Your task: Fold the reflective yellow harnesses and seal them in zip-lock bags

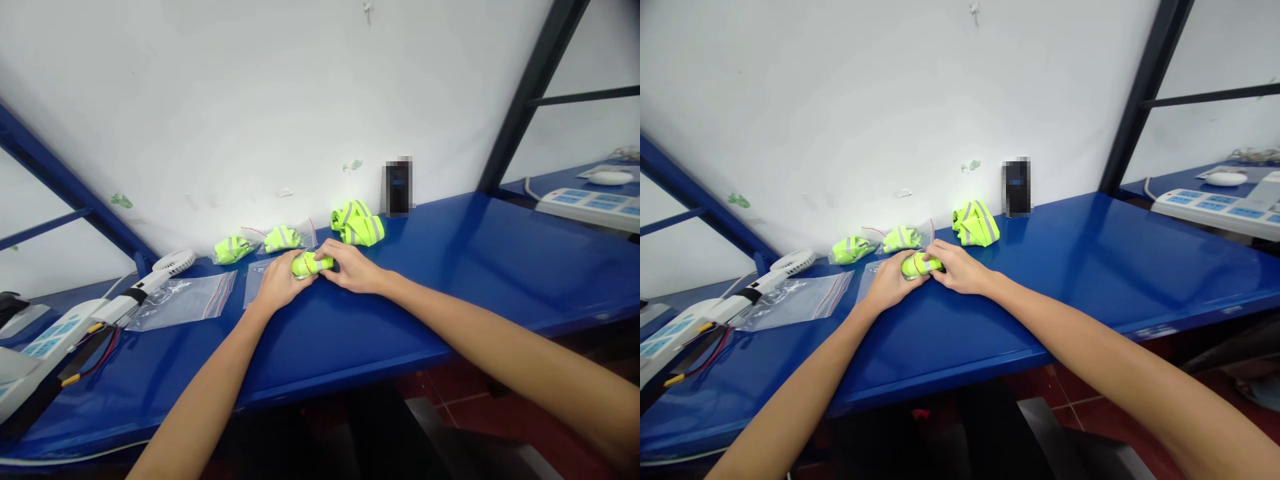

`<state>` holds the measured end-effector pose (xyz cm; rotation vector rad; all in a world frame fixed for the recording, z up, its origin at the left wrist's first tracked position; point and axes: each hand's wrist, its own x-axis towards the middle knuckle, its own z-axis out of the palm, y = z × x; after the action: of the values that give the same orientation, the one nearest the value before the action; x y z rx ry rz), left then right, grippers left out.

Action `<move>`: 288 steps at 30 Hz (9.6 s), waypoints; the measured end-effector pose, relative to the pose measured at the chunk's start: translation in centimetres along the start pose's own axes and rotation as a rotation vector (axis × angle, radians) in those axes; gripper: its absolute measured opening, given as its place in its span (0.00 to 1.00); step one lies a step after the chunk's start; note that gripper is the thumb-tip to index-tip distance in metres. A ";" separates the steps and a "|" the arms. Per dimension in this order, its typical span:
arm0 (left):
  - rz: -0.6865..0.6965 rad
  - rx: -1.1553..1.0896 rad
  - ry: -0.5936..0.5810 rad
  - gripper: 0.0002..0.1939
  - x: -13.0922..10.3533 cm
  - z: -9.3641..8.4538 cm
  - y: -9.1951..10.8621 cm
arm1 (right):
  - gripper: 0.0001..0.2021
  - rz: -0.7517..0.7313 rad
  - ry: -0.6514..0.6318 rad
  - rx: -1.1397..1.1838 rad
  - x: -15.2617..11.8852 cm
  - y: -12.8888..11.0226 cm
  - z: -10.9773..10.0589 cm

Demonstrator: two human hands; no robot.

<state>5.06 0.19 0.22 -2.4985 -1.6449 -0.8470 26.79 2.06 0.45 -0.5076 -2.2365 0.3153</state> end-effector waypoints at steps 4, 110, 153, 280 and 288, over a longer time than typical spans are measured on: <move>0.055 -0.005 -0.017 0.30 -0.1 0.1 0.0 | 0.12 -0.002 0.013 0.004 -0.1 0.1 0.4; 0.329 0.092 -0.128 0.23 0.5 0.1 1.9 | 0.07 0.600 0.069 0.483 0.9 0.1 2.6; 0.062 -0.155 -0.300 0.28 0.4 -2.1 -0.9 | 0.22 0.597 -0.021 0.293 1.1 -1.0 2.0; -0.331 -0.975 -0.037 0.14 1.1 0.9 0.0 | 0.12 0.450 0.023 0.047 0.6 0.5 0.9; -0.385 -1.029 -0.034 0.17 1.1 1.1 -0.2 | 0.09 0.405 0.018 0.072 0.6 0.4 1.1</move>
<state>5.68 1.52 -0.28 -2.7041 -2.0940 -2.1636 25.67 2.62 0.04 -0.9212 -2.0845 0.5931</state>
